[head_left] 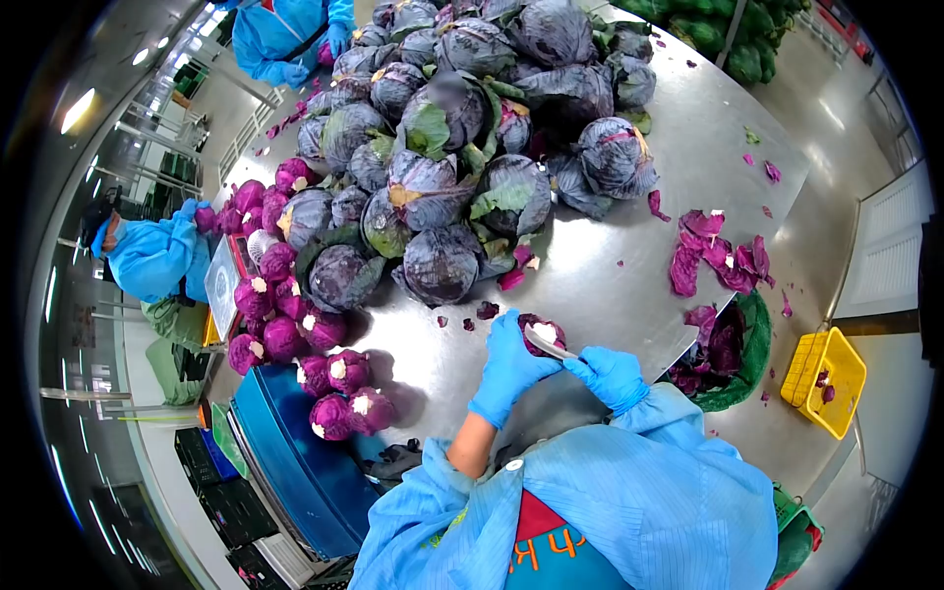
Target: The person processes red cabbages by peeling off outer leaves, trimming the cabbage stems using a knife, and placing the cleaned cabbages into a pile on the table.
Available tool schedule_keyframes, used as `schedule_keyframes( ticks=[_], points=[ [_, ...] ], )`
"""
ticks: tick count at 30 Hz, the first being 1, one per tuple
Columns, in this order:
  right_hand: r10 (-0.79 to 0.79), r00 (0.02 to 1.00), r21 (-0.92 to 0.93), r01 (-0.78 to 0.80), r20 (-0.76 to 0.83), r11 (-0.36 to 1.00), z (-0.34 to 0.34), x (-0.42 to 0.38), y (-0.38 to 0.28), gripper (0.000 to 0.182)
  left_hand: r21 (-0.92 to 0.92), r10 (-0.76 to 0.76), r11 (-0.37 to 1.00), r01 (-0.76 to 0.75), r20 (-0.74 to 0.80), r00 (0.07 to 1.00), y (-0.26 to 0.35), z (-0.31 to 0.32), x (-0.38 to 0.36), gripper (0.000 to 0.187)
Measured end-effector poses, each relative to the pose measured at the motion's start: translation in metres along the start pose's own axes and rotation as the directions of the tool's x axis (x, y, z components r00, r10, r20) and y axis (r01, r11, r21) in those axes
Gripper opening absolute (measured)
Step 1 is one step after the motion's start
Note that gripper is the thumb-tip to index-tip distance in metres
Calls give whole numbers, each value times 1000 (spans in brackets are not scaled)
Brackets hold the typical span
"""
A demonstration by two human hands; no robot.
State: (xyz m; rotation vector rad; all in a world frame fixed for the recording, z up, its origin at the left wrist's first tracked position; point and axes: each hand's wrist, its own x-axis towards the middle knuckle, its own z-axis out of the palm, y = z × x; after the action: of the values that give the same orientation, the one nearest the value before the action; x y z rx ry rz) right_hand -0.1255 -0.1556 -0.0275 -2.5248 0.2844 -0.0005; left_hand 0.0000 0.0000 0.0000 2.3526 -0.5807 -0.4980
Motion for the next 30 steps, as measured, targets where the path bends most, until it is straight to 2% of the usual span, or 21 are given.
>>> schedule_keyframes(
  ticks=[2, 5, 8, 11, 14, 17, 18, 20, 21, 23, 24, 25, 27, 30],
  points=[
    [-43, 999, -28, 44, 29, 999, 0, 4, 6, 43, 44, -6, 999, 7, -39, 999, -5, 9, 7, 102],
    [-82, 997, 20, 82, 14, 996, 3, 7, 10, 45, 104, -114, 989, 109, 52, 992, 2, -1, 14, 98],
    [-106, 994, 71, 104, 28, 992, 2, 16, 17, 47, 120, -145, 984, 134, 89, 985, 7, 0, 17, 92],
    [-42, 995, 29, 39, 91, 999, 5, 24, 20, 48, 97, -205, 976, 194, 117, 972, 18, -4, 18, 92],
    [34, 995, 39, -38, 92, 999, -5, 33, 8, 46, 76, -191, 980, 186, 52, 980, 19, 2, 15, 88],
    [139, 990, 100, -134, -35, 986, 13, 61, 33, 50, 145, -55, 989, 40, 104, 993, 20, 5, 7, 88],
    [298, 951, 262, -311, 87, 914, 7, 70, 38, 51, 159, -18, 987, 8, 62, 998, 17, 7, 0, 92],
    [491, 783, 484, -622, 381, 616, -9, 89, 47, 55, 196, 65, 979, -56, -38, 997, 8, 8, -10, 101],
    [418, 827, 493, -560, 376, 666, -8, 85, 47, 54, 215, 96, 974, -76, -85, 992, 2, 9, -13, 106],
    [261, 891, 500, -429, 373, 752, -7, 63, 42, 54, 43, 34, 999, -31, -92, 995, -15, 11, -17, 108],
    [128, 968, 470, -217, 214, 855, -11, 51, 28, 52, -67, 15, 998, -22, -101, 995, -22, 10, -17, 107],
    [63, 975, 430, -151, 212, 890, -10, 41, 21, 51, -176, -2, 984, -17, -104, 995, -23, 9, -17, 106],
    [-61, 975, 350, -18, 213, 937, -5, 29, 13, 50, -172, 15, 984, -36, -121, 993, -23, 9, -18, 106],
    [-56, 967, 298, -21, 248, 954, 1, 26, 6, 47, -158, 20, 987, -43, -142, 990, -23, 12, -20, 107]
  ],
)
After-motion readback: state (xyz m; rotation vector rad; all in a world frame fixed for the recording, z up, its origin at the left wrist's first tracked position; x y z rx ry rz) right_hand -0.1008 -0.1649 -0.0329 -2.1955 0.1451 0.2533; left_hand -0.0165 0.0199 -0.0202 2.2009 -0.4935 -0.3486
